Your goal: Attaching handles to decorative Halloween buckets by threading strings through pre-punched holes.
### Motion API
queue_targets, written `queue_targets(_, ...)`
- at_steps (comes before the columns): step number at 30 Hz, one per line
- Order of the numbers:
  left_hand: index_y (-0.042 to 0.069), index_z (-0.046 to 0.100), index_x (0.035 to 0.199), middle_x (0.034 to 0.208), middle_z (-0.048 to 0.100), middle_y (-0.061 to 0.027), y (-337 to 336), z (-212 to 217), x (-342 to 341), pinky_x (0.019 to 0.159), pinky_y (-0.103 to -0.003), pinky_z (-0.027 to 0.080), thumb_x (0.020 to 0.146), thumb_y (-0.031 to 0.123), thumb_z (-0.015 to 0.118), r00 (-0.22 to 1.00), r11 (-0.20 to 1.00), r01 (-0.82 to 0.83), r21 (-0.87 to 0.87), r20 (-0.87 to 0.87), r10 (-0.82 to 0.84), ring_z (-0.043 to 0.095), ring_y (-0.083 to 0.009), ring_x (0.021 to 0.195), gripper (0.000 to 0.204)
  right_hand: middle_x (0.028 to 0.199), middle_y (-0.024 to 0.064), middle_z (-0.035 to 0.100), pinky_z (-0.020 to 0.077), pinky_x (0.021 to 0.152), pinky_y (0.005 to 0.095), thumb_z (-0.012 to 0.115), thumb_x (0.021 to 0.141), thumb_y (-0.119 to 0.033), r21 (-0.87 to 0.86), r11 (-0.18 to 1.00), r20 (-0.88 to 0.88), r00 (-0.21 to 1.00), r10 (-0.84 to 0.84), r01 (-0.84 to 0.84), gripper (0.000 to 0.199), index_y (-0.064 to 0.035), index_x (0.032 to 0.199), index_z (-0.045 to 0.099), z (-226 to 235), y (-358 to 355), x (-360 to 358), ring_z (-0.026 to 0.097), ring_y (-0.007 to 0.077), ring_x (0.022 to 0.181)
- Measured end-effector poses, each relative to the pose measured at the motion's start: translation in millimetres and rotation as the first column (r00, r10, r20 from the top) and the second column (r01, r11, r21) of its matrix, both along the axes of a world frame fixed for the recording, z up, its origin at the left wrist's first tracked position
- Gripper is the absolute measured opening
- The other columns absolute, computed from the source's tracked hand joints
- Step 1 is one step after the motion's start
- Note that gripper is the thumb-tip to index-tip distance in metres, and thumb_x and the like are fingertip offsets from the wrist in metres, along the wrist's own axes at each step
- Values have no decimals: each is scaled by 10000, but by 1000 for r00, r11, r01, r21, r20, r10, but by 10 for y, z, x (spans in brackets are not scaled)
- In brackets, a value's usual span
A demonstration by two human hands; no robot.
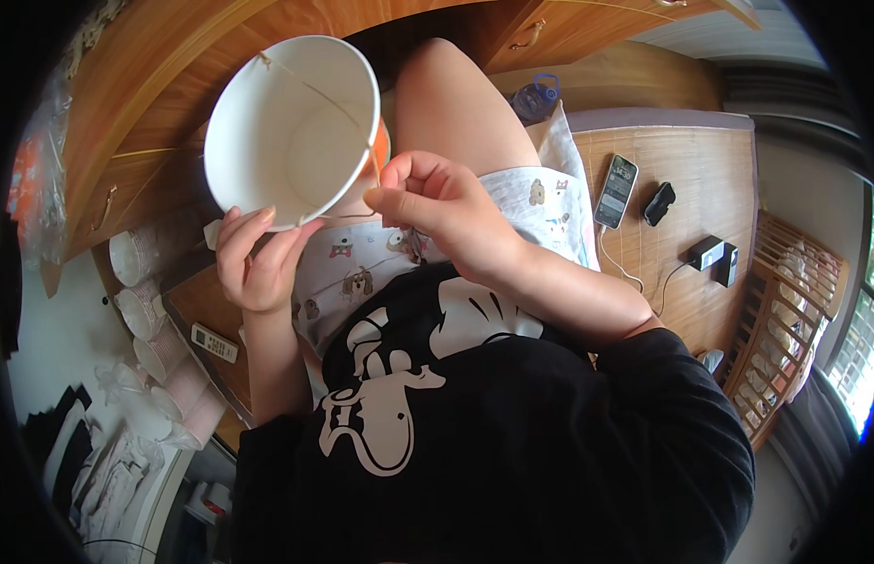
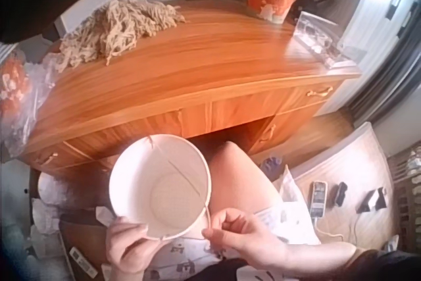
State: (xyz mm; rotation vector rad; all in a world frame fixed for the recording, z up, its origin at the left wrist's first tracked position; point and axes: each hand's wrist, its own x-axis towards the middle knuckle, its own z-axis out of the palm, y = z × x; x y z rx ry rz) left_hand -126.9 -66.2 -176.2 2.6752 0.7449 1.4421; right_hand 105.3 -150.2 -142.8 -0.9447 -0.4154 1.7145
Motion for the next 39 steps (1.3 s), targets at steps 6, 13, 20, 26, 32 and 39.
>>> queue_targets(6,128,763,859,1134,648,-37,33,-53,4,1050,-389,481,728,79,890,1000,999,28,-25,-9,-28,675,-203,976,189,1019,116,634,465,876,313,606,931,5,285,955,37,995,-97,83,97,-69,927,544,52,-115,-78,611,197,962)
queue_targets(13,90,727,876,1202,612,-61,50,-125,17,1127,-414,410,786,98,864,1000,1000,8,-1,-13,-8,651,-224,1050,165,1012,107,624,513,834,319,588,921,91,400,916,-20,999,39,-27,229,-56,1060,482,62,-109,12,679,215,928)
queue_targets(20,168,683,840,1216,542,-39,-60,-181,20,1103,-379,395,876,317,809,956,945,-288,155,-12,294,493,-234,1137,198,909,109,697,535,835,320,638,884,103,314,897,745,666,-30,-310,244,26,1107,700,206,-37,50,693,207,940)
queue_targets(26,126,628,917,1036,623,-35,-271,-119,-10,829,-328,447,875,214,799,988,932,-114,-345,59,142,545,-247,958,197,925,100,721,532,777,366,717,836,-5,283,879,893,440,-95,-384,215,-40,1049,713,77,8,34,681,255,866)
queue_targets(32,10,607,1039,875,707,-88,-430,3,75,768,-317,523,826,0,779,977,566,135,-813,203,58,656,-238,820,273,825,49,693,505,755,396,781,791,-129,300,838,954,122,-275,-455,235,-100,1009,698,8,65,25,659,240,841)
queue_targets(39,13,719,914,873,695,-97,-322,157,128,723,-301,540,834,40,779,991,425,78,-902,24,-130,676,-227,802,103,950,48,687,499,831,391,801,752,-127,251,734,955,38,-294,-632,237,-103,971,715,24,96,27,645,269,935)
